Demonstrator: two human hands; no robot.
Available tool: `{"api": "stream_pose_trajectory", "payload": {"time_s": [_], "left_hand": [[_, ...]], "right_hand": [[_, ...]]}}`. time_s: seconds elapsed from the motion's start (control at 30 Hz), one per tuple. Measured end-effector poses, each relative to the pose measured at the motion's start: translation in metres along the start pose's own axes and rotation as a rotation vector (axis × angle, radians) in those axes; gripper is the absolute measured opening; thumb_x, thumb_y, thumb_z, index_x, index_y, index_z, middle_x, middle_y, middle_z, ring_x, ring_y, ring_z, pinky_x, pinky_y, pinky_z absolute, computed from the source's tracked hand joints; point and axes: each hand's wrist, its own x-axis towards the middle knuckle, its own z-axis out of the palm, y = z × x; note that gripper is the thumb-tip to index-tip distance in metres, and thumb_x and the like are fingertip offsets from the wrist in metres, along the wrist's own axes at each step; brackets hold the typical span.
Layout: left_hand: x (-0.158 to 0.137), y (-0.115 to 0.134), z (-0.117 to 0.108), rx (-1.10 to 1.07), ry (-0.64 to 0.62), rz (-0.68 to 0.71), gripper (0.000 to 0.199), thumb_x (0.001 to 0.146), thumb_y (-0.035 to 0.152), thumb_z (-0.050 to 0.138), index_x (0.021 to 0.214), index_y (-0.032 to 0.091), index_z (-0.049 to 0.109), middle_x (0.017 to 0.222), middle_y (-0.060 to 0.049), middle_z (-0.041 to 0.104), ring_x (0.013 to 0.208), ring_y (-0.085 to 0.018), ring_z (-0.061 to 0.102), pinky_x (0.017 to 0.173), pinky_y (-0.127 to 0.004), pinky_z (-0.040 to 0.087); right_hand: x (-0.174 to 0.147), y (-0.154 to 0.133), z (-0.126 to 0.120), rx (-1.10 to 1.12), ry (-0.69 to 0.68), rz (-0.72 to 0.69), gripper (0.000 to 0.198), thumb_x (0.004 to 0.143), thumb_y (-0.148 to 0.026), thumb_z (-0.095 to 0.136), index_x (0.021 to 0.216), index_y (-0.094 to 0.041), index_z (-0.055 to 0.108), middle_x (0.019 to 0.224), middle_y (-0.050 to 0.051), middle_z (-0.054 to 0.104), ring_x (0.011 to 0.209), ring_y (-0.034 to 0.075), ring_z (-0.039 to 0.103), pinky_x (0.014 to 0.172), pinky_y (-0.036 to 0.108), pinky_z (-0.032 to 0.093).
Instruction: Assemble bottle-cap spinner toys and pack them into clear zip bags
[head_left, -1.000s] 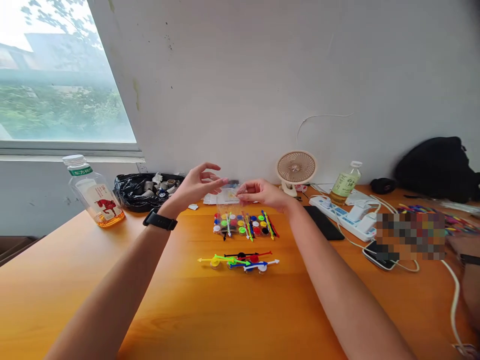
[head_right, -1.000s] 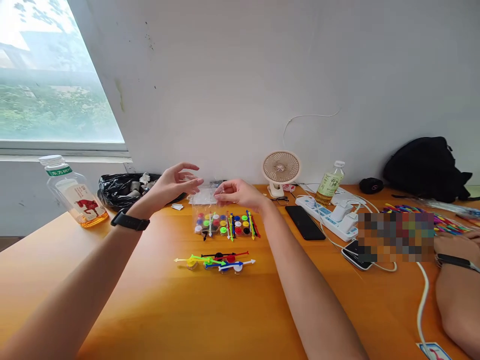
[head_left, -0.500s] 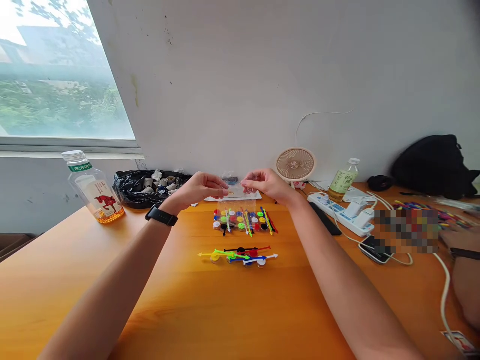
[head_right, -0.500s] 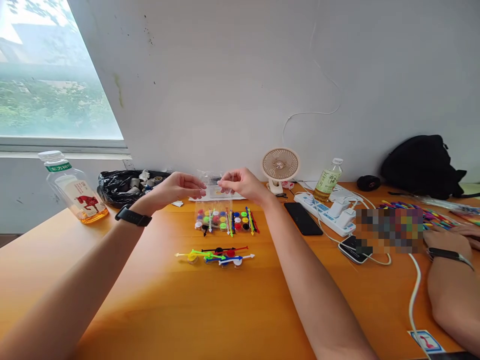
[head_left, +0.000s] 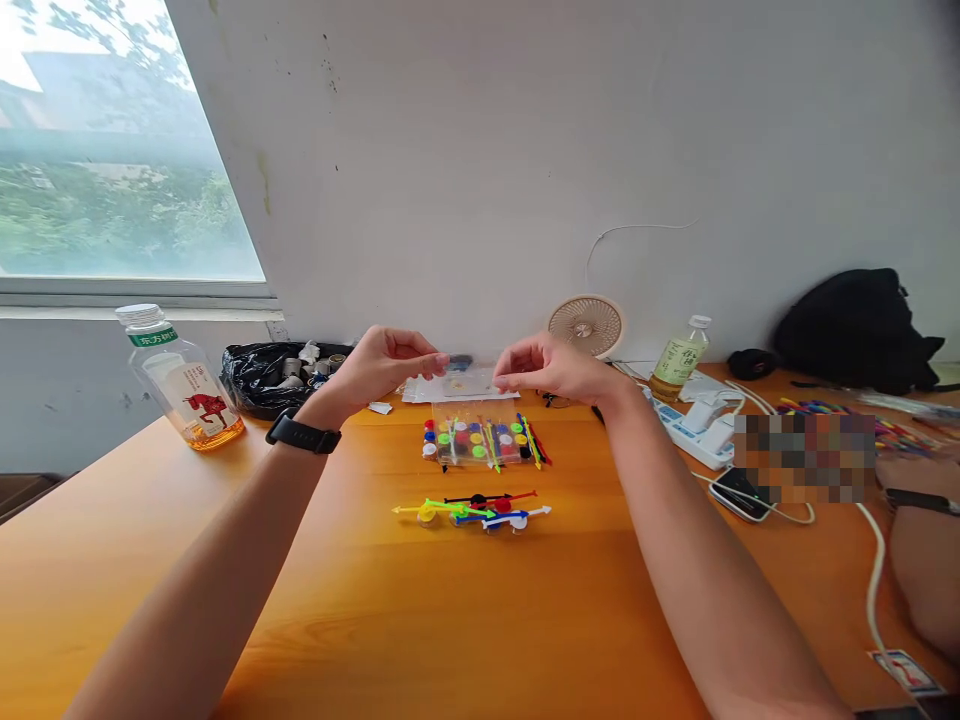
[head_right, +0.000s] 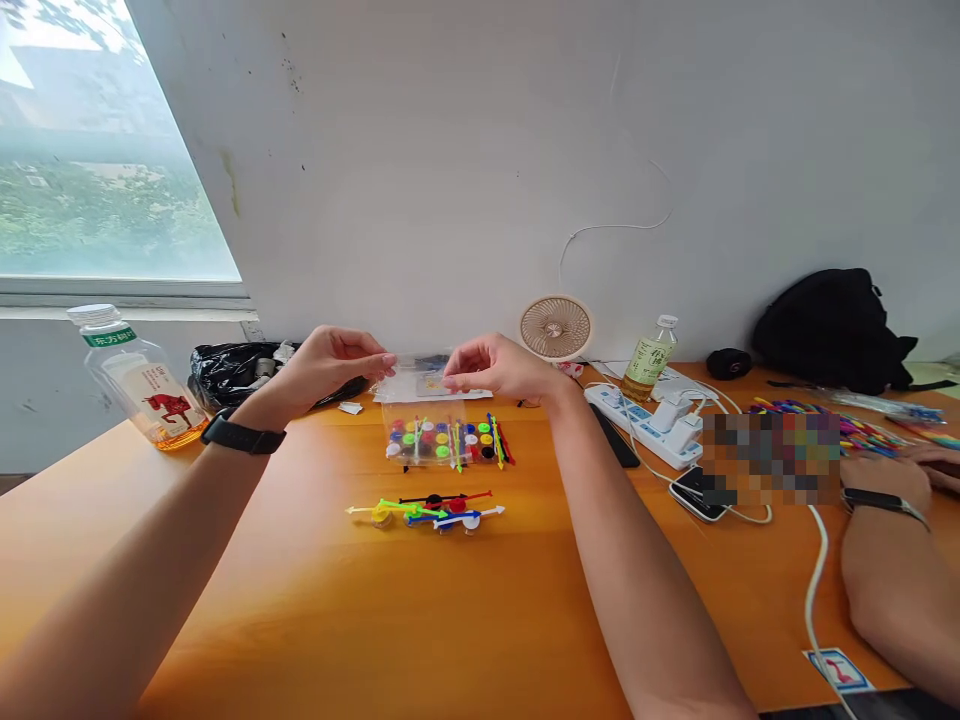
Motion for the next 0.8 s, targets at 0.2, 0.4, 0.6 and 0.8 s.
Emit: {"api": "stream_pose_trajectory", "payload": {"time_s": [0.2, 0.4, 0.6, 0.8], "left_hand": [[0.006, -0.011, -0.006, -0.189, 0.289, 0.078, 0.036, 0.083, 0.05, 0.083, 0.086, 0.016, 0.072, 0.09, -0.008, 0.079, 0.073, -0.013, 0.07, 0.067, -0.023, 0.053], [-0.001, -0.013, -0.021, -0.407, 0.063, 0.051, 0.048, 0.084, 0.066, 0.071, 0.074, 0.02, 0.069, 0.123, -0.013, 0.076, 0.108, -0.028, 0.073, 0.087, -0.038, 0.059], [-0.01, -0.003, -0.013, -0.341, -0.32, -0.198, 0.085, 0.09, 0.088, 0.04, 0.115, 0.016, 0.077, 0.121, -0.018, 0.077, 0.115, -0.038, 0.072, 0.089, -0.046, 0.059], [-0.008, -0.014, -0.013, -0.297, -0.878, -0.186, 0.082, 0.095, 0.083, 0.036, 0.15, 0.026, 0.056, 0.148, -0.016, 0.062, 0.134, -0.036, 0.059, 0.106, -0.047, 0.048]], "right_hand": [[0.0, 0.017, -0.008, 0.193, 0.05, -0.01, 0.052, 0.074, -0.043, 0.09, 0.115, -0.021, 0.066, 0.096, 0.006, 0.078, 0.093, 0.02, 0.071, 0.085, 0.034, 0.054], [0.002, 0.017, -0.008, 0.222, 0.309, -0.117, 0.036, 0.072, -0.039, 0.091, 0.095, -0.021, 0.069, 0.091, 0.001, 0.073, 0.087, 0.017, 0.068, 0.082, 0.031, 0.054], [-0.001, -0.016, 0.008, 0.02, -0.001, -0.174, 0.021, 0.081, -0.037, 0.083, 0.09, -0.02, 0.074, 0.091, 0.003, 0.073, 0.088, 0.018, 0.065, 0.082, 0.032, 0.052], [0.0, -0.032, 0.022, -0.073, -0.017, -0.229, 0.021, 0.085, -0.029, 0.077, 0.103, -0.021, 0.071, 0.089, 0.001, 0.071, 0.084, 0.017, 0.063, 0.081, 0.032, 0.051]]}}
